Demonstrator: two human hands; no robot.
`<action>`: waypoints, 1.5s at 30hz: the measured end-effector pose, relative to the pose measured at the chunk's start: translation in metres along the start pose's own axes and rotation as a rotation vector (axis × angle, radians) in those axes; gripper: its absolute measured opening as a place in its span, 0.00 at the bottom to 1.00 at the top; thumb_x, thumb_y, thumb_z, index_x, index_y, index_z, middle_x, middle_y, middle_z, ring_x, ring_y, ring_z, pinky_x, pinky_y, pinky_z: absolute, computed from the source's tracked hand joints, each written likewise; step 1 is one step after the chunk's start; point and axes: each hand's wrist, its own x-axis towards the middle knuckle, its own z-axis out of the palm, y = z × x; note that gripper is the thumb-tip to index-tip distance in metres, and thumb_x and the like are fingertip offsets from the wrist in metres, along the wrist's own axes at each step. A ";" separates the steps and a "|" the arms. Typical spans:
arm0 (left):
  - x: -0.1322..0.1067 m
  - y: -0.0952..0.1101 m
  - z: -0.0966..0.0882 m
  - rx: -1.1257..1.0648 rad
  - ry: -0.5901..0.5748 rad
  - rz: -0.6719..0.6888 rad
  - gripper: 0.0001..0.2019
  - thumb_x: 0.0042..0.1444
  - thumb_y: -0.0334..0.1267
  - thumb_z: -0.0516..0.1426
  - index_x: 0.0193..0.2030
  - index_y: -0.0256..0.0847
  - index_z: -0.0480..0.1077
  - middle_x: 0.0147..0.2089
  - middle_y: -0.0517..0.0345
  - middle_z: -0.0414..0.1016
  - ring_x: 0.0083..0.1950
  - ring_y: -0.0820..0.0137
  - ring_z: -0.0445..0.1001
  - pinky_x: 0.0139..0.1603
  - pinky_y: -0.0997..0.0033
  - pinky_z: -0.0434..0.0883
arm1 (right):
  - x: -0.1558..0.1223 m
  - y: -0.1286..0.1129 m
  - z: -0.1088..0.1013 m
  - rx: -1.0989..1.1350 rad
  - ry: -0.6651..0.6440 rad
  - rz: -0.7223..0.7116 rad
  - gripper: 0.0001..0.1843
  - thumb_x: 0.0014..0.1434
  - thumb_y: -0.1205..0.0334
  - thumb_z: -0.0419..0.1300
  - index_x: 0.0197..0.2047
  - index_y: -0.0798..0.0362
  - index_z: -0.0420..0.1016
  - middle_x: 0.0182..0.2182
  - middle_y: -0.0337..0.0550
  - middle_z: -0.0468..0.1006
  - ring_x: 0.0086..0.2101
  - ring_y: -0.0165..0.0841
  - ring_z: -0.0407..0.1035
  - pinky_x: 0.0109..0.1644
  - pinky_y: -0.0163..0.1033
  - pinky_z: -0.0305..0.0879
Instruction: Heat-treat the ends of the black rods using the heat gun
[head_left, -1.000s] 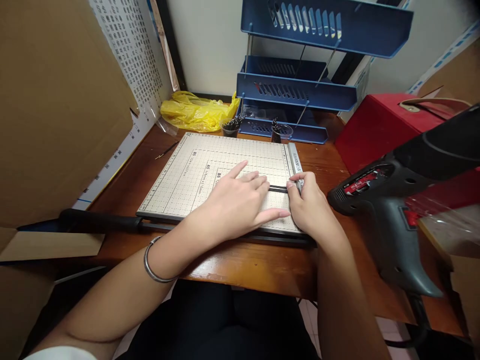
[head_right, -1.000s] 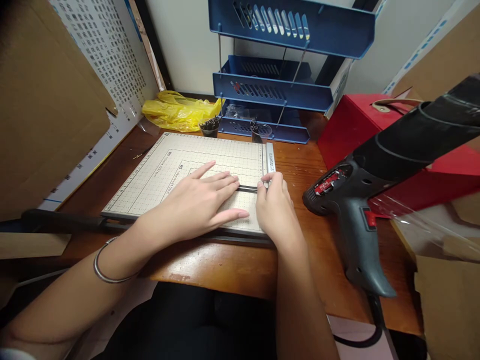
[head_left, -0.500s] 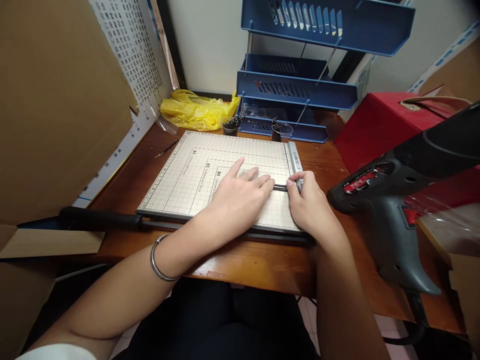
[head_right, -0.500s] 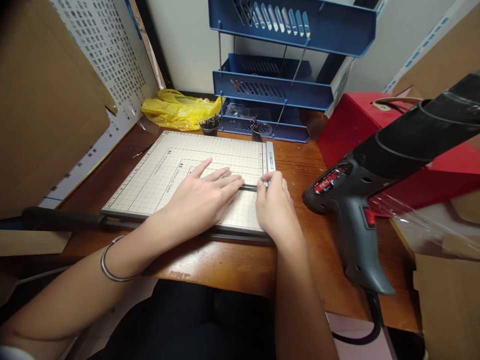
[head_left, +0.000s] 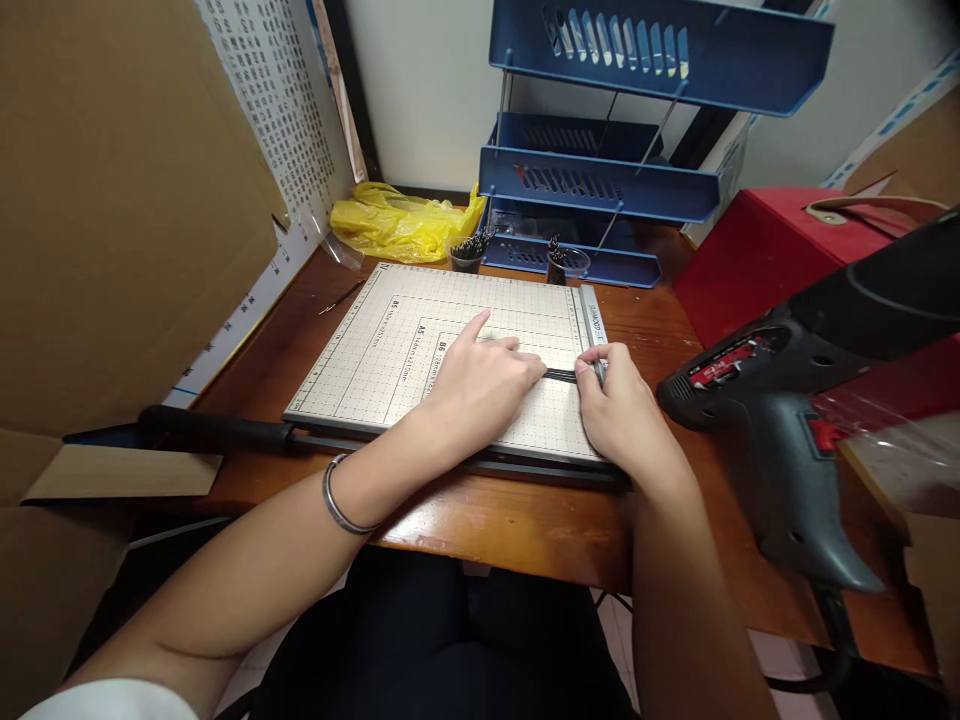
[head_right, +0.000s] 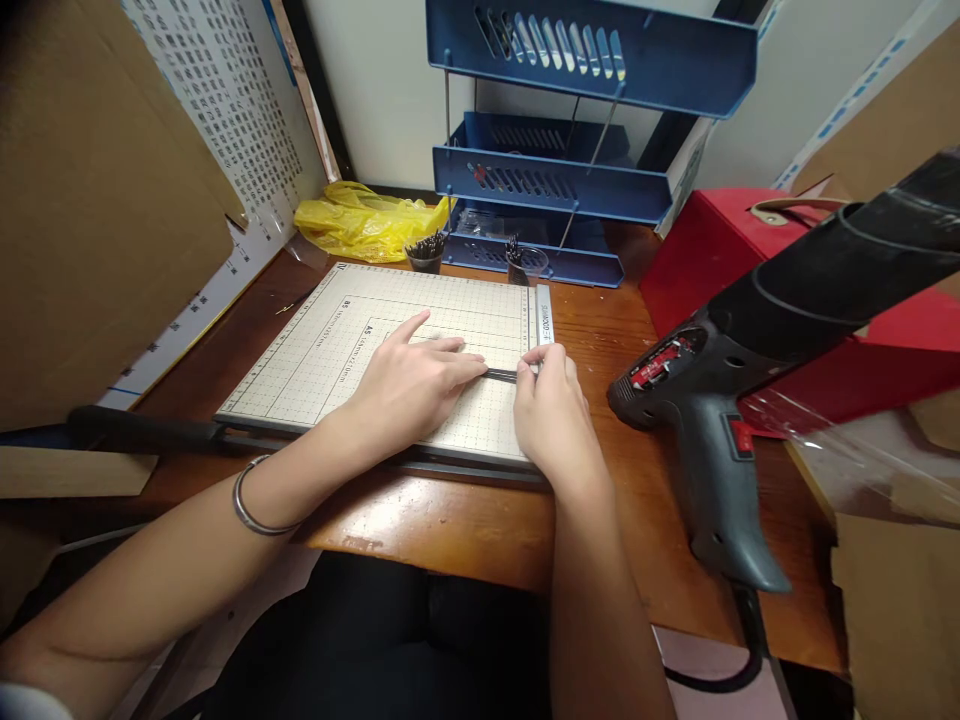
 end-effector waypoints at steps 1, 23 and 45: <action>0.000 0.000 0.000 0.003 0.007 0.002 0.14 0.65 0.28 0.54 0.46 0.42 0.81 0.44 0.53 0.85 0.51 0.63 0.82 0.74 0.47 0.57 | 0.000 0.000 0.000 0.000 -0.003 0.001 0.12 0.68 0.51 0.47 0.46 0.49 0.63 0.50 0.54 0.76 0.47 0.47 0.71 0.50 0.50 0.63; -0.016 0.035 -0.003 0.016 -0.119 0.018 0.43 0.71 0.63 0.44 0.69 0.18 0.63 0.72 0.27 0.63 0.74 0.46 0.64 0.71 0.51 0.64 | 0.001 0.004 0.003 0.025 0.029 -0.040 0.12 0.67 0.51 0.48 0.45 0.49 0.65 0.48 0.53 0.76 0.45 0.46 0.72 0.47 0.49 0.63; -0.016 0.041 -0.003 0.002 -0.124 -0.023 0.44 0.71 0.65 0.40 0.71 0.23 0.62 0.72 0.30 0.63 0.74 0.46 0.64 0.73 0.43 0.59 | 0.000 0.002 0.001 0.010 -0.011 -0.059 0.12 0.67 0.47 0.51 0.41 0.47 0.65 0.44 0.50 0.74 0.46 0.46 0.69 0.50 0.52 0.63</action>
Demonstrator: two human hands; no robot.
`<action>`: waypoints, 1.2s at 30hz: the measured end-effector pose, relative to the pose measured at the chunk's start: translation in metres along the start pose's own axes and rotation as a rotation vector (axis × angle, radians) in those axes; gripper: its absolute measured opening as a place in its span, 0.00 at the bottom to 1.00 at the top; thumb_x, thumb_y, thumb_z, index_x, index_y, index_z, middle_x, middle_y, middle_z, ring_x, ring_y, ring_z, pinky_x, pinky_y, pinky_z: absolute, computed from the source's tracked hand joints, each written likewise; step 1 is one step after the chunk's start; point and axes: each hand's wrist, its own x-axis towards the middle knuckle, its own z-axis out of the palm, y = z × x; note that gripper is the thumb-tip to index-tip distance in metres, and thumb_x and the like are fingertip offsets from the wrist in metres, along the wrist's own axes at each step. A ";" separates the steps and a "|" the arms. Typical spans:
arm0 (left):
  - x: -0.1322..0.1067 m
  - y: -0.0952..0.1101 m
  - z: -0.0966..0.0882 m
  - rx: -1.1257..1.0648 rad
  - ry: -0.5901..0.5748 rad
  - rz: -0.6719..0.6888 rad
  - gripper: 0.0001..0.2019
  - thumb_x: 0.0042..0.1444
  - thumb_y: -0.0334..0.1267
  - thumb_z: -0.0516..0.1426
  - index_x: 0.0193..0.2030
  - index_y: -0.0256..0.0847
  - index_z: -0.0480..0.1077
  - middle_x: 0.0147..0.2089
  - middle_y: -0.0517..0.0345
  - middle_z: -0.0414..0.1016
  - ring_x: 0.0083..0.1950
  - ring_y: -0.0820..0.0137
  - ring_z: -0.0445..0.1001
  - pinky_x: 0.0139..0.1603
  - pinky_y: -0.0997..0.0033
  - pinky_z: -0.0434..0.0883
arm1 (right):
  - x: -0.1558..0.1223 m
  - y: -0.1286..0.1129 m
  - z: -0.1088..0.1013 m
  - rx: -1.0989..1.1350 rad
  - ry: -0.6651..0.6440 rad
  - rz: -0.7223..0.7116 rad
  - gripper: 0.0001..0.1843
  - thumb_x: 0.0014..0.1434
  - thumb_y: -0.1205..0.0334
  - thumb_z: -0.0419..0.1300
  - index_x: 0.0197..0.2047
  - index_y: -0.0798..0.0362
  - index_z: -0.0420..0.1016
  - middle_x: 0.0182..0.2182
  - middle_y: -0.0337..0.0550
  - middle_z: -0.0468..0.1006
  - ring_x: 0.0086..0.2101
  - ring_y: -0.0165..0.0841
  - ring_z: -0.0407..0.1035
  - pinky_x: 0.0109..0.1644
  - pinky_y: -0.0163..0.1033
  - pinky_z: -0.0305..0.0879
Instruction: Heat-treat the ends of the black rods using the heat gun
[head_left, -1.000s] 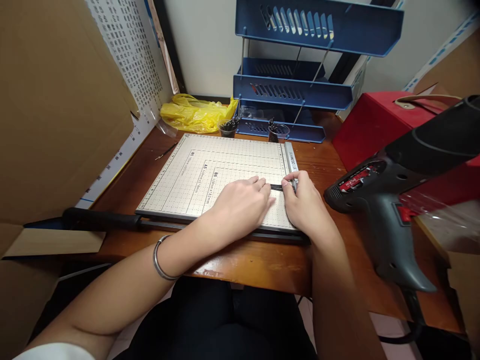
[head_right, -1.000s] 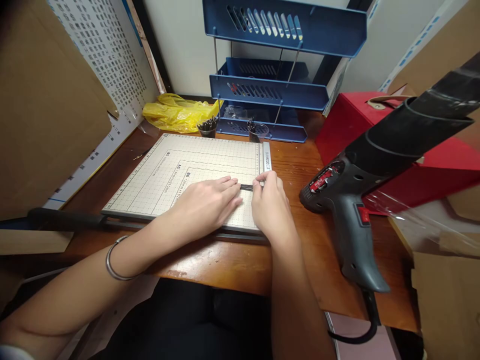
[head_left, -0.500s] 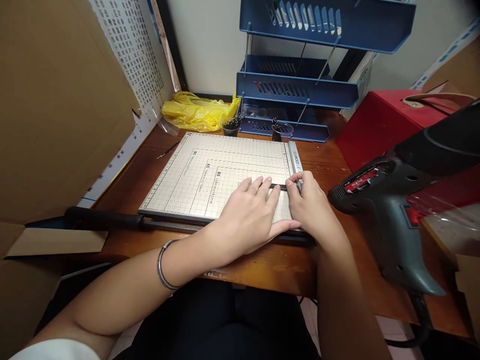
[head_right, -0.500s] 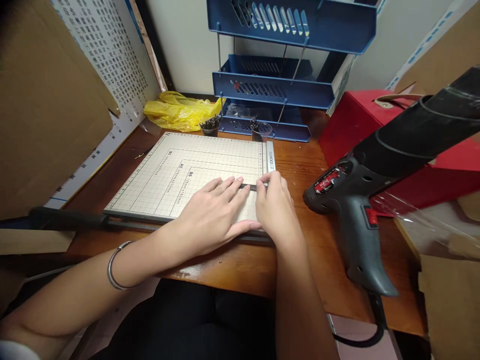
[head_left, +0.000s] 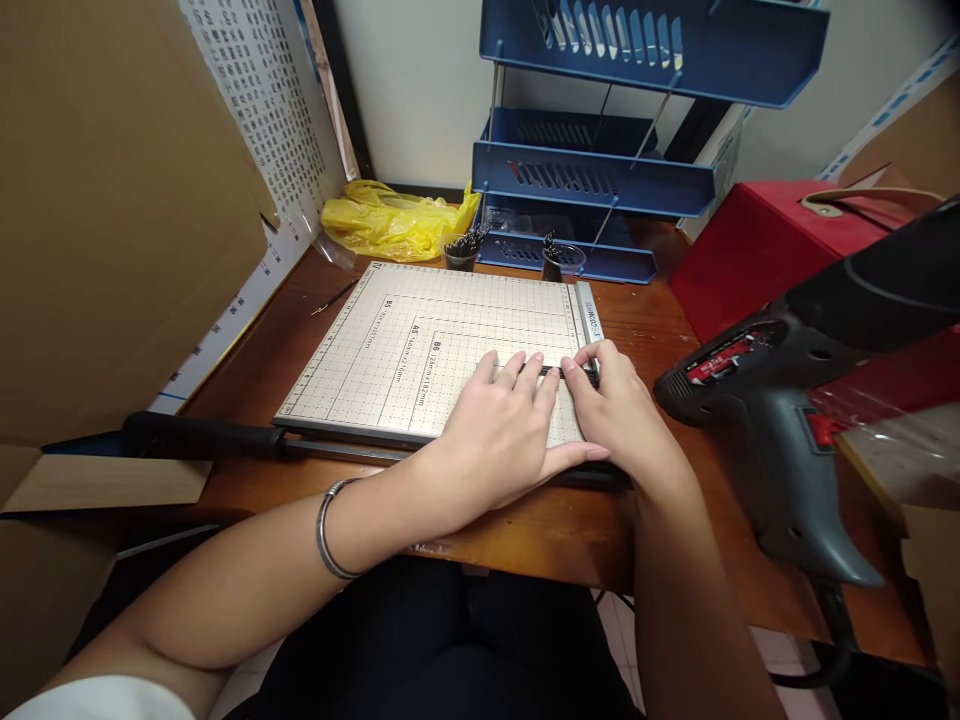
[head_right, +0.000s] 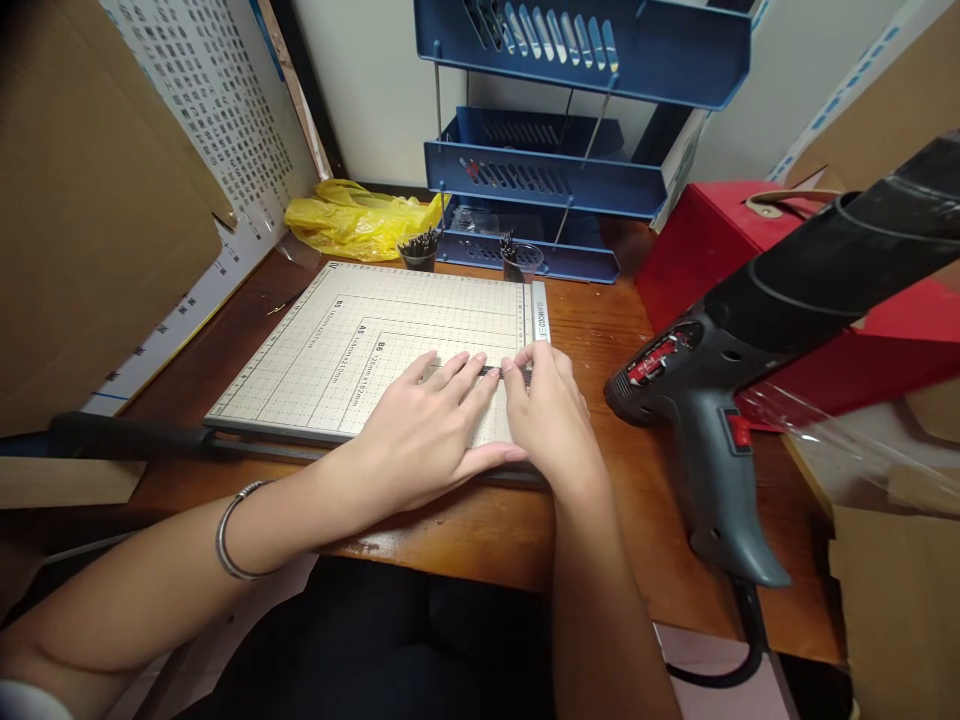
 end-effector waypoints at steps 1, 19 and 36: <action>0.000 0.000 0.000 -0.003 0.008 -0.001 0.44 0.71 0.65 0.40 0.72 0.23 0.62 0.72 0.30 0.63 0.74 0.46 0.64 0.72 0.43 0.59 | 0.000 0.000 0.000 -0.002 -0.005 -0.004 0.13 0.67 0.47 0.51 0.42 0.47 0.66 0.45 0.50 0.73 0.46 0.46 0.69 0.50 0.52 0.63; 0.000 0.002 -0.004 0.015 -0.068 -0.020 0.47 0.70 0.67 0.37 0.72 0.20 0.59 0.74 0.32 0.61 0.75 0.47 0.61 0.75 0.45 0.57 | 0.000 -0.001 -0.001 -0.034 -0.013 -0.014 0.10 0.69 0.51 0.50 0.42 0.47 0.66 0.45 0.50 0.73 0.45 0.44 0.69 0.51 0.50 0.63; 0.000 0.001 -0.002 0.034 -0.044 -0.028 0.47 0.69 0.67 0.37 0.74 0.22 0.58 0.74 0.34 0.61 0.76 0.51 0.61 0.74 0.50 0.59 | 0.001 0.001 0.002 0.028 0.016 0.031 0.13 0.66 0.47 0.52 0.41 0.48 0.62 0.45 0.50 0.74 0.43 0.44 0.69 0.46 0.47 0.61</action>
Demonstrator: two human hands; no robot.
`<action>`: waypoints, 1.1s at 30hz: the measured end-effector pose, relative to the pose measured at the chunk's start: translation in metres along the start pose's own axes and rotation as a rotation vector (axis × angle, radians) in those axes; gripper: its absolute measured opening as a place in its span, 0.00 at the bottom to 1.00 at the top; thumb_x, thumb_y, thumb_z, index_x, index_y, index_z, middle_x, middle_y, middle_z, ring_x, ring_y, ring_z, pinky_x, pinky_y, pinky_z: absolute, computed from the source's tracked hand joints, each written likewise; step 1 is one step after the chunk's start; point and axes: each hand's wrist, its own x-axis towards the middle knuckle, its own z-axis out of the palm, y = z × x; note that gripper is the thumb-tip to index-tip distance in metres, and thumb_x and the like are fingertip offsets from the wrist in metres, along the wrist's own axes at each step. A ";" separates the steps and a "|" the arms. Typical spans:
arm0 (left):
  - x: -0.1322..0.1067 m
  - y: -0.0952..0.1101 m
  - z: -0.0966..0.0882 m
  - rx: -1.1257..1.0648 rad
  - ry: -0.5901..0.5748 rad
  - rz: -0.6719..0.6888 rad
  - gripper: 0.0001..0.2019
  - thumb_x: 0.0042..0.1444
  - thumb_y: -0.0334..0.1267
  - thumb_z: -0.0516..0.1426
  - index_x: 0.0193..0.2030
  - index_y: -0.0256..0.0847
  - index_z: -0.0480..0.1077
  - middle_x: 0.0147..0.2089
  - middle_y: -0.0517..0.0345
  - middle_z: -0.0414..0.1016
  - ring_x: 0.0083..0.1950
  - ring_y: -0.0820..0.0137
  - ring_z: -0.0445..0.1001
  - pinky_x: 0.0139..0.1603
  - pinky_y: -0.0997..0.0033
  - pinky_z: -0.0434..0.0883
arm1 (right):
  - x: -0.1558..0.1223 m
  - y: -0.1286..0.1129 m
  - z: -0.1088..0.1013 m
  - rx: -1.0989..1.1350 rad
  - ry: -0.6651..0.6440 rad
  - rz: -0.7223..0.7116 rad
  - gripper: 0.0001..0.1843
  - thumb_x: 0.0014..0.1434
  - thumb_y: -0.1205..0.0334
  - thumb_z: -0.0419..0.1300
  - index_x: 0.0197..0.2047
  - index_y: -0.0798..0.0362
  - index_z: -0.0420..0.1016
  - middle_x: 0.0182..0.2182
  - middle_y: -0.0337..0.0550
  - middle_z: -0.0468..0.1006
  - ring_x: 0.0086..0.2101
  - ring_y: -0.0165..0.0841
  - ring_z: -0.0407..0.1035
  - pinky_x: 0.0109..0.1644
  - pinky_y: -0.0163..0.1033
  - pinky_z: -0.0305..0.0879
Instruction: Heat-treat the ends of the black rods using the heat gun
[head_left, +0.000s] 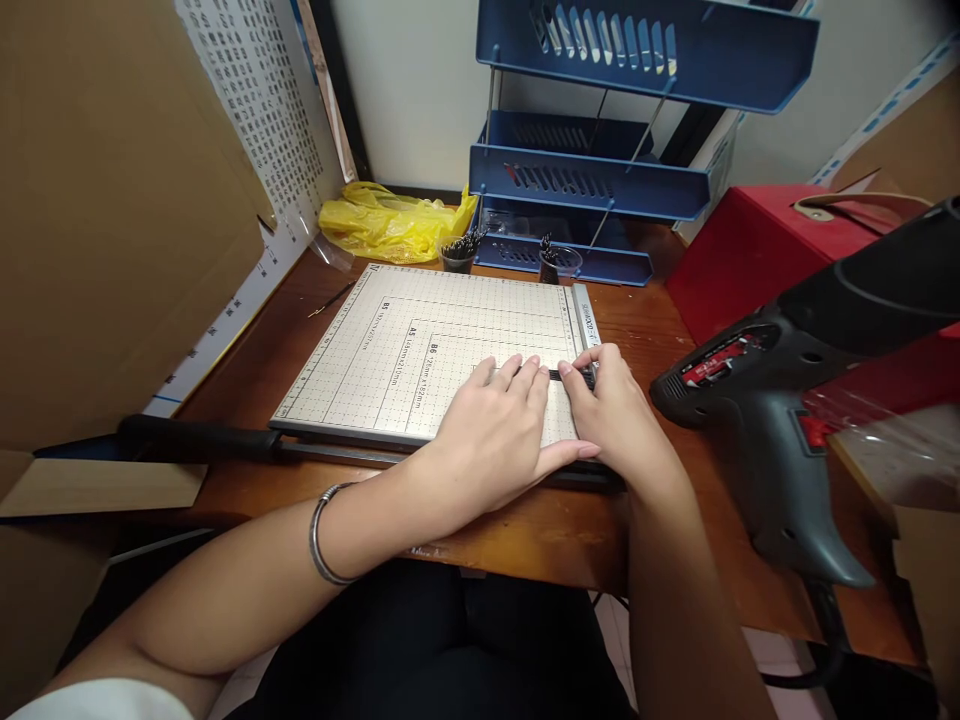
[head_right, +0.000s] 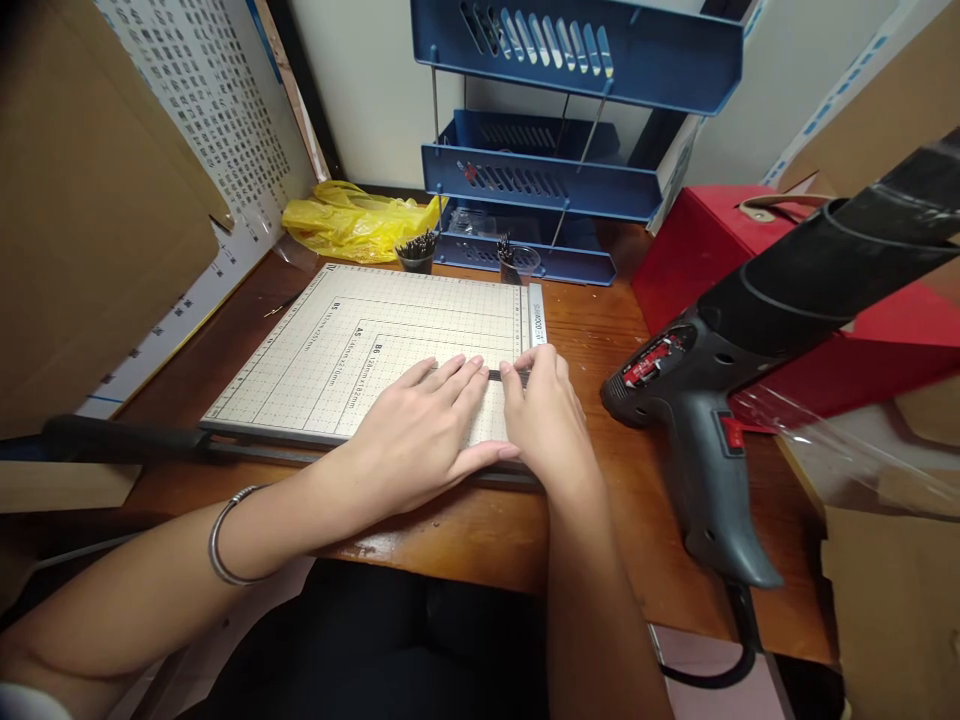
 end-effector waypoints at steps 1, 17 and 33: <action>0.000 0.000 0.001 0.004 0.010 0.003 0.47 0.69 0.67 0.36 0.73 0.22 0.58 0.73 0.34 0.61 0.75 0.51 0.62 0.74 0.50 0.60 | 0.000 0.000 0.000 0.003 -0.002 0.008 0.13 0.66 0.47 0.52 0.41 0.48 0.61 0.45 0.50 0.74 0.43 0.44 0.69 0.46 0.47 0.61; 0.001 -0.002 -0.001 -0.004 0.010 0.006 0.45 0.70 0.66 0.40 0.72 0.23 0.61 0.73 0.36 0.63 0.75 0.51 0.63 0.75 0.47 0.58 | 0.000 -0.001 0.000 -0.008 0.008 -0.005 0.11 0.67 0.50 0.51 0.39 0.48 0.61 0.43 0.49 0.73 0.43 0.44 0.68 0.46 0.47 0.60; -0.001 -0.003 -0.004 -0.027 0.034 0.008 0.43 0.71 0.65 0.40 0.71 0.25 0.63 0.72 0.37 0.65 0.74 0.49 0.63 0.71 0.43 0.61 | -0.001 -0.003 -0.001 0.002 0.014 0.029 0.11 0.67 0.50 0.48 0.41 0.48 0.60 0.45 0.52 0.76 0.44 0.45 0.71 0.46 0.48 0.63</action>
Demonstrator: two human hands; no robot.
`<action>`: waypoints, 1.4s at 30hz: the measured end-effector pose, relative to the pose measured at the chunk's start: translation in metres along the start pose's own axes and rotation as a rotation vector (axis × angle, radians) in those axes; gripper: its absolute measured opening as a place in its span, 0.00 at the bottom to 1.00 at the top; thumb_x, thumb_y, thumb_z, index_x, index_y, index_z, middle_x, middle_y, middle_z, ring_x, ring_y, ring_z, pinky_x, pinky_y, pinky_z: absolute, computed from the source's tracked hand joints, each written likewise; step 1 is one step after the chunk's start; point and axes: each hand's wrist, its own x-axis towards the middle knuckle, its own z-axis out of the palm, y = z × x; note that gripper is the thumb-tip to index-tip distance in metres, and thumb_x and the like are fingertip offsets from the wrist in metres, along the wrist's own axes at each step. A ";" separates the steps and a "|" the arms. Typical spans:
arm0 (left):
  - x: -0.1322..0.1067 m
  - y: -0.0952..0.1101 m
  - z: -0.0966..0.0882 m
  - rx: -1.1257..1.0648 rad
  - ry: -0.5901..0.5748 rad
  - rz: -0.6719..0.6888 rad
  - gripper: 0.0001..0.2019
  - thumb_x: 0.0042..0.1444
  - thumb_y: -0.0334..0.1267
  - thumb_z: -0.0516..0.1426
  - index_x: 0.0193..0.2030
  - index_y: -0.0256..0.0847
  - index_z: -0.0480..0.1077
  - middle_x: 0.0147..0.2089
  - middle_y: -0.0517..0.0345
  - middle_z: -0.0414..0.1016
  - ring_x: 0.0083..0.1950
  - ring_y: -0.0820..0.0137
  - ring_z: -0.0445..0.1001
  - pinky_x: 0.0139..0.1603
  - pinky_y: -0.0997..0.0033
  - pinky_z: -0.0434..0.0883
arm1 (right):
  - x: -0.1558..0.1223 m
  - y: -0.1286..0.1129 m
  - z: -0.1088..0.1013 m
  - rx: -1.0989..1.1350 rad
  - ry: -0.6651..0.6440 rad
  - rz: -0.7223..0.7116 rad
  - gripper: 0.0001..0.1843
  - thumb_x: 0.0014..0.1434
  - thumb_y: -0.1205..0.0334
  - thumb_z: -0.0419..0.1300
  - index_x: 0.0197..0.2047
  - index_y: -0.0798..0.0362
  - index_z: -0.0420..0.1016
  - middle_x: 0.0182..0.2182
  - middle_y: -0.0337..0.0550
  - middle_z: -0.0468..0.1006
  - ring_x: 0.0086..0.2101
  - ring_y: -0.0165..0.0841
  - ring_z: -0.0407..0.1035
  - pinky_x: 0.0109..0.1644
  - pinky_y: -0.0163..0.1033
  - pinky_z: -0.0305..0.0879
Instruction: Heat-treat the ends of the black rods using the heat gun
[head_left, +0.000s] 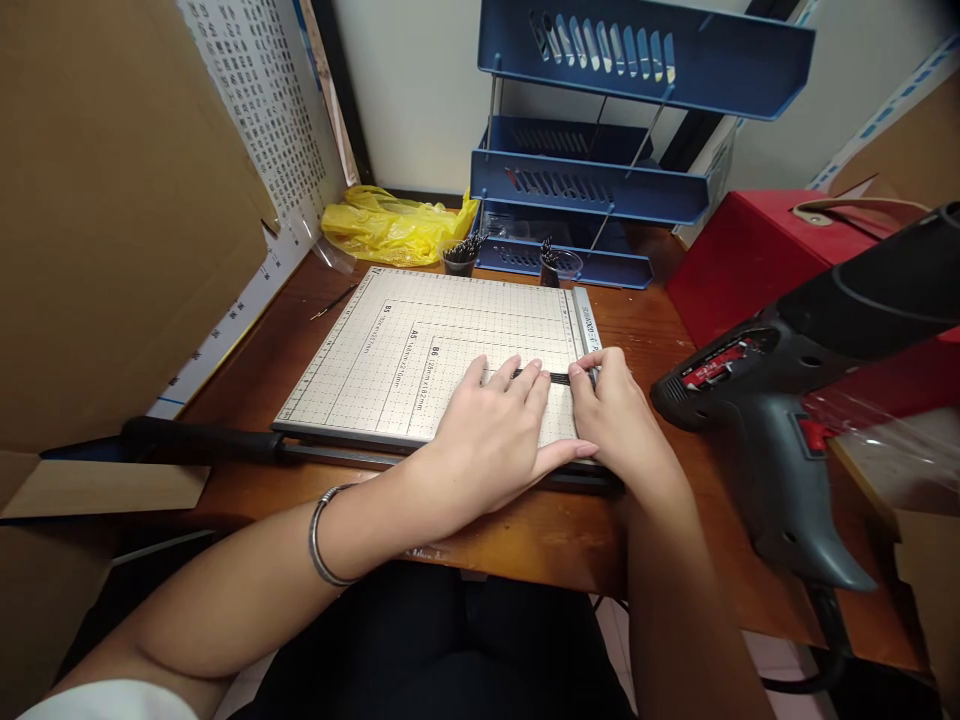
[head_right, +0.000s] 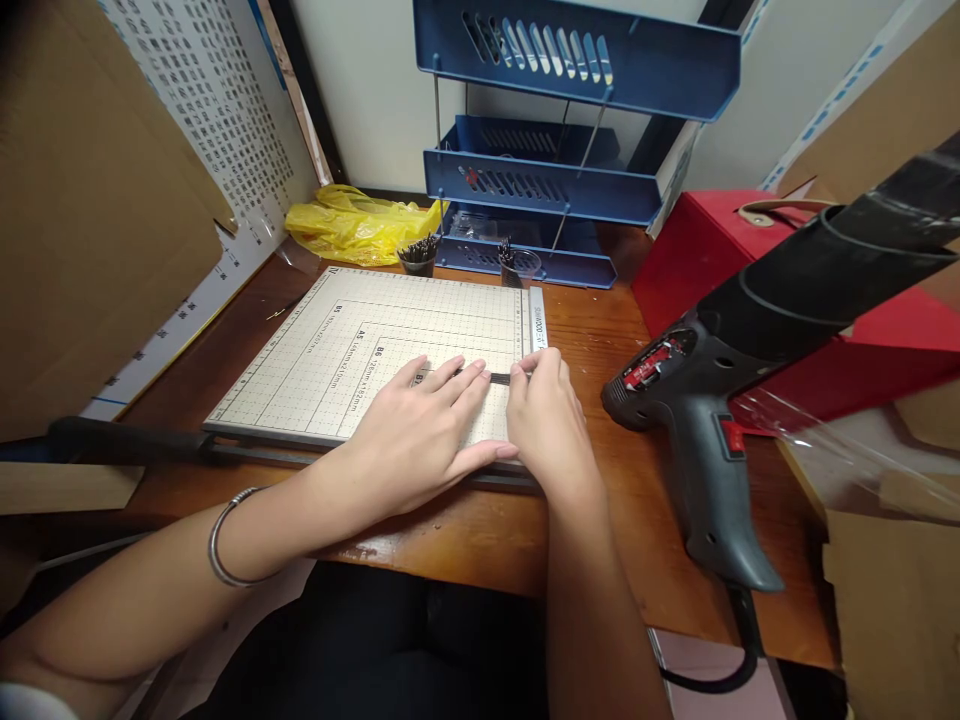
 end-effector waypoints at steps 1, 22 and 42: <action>0.000 0.000 0.000 0.000 0.005 -0.005 0.42 0.71 0.65 0.40 0.71 0.26 0.63 0.72 0.38 0.65 0.74 0.49 0.63 0.70 0.43 0.62 | 0.000 0.000 0.000 0.001 0.000 0.006 0.12 0.67 0.48 0.49 0.42 0.48 0.60 0.45 0.52 0.76 0.44 0.45 0.71 0.46 0.48 0.63; -0.005 0.007 0.004 -0.009 -0.003 -0.060 0.45 0.69 0.68 0.42 0.76 0.31 0.56 0.76 0.43 0.60 0.75 0.37 0.59 0.73 0.34 0.54 | 0.000 0.001 0.001 -0.037 0.021 0.006 0.14 0.66 0.46 0.54 0.42 0.48 0.63 0.43 0.51 0.76 0.42 0.46 0.72 0.43 0.46 0.61; -0.011 0.015 0.007 0.033 0.081 0.013 0.47 0.68 0.69 0.40 0.74 0.27 0.59 0.75 0.41 0.61 0.72 0.37 0.63 0.74 0.41 0.57 | -0.001 -0.001 -0.001 -0.023 0.002 0.016 0.15 0.66 0.45 0.53 0.43 0.49 0.64 0.45 0.52 0.76 0.43 0.45 0.71 0.45 0.48 0.63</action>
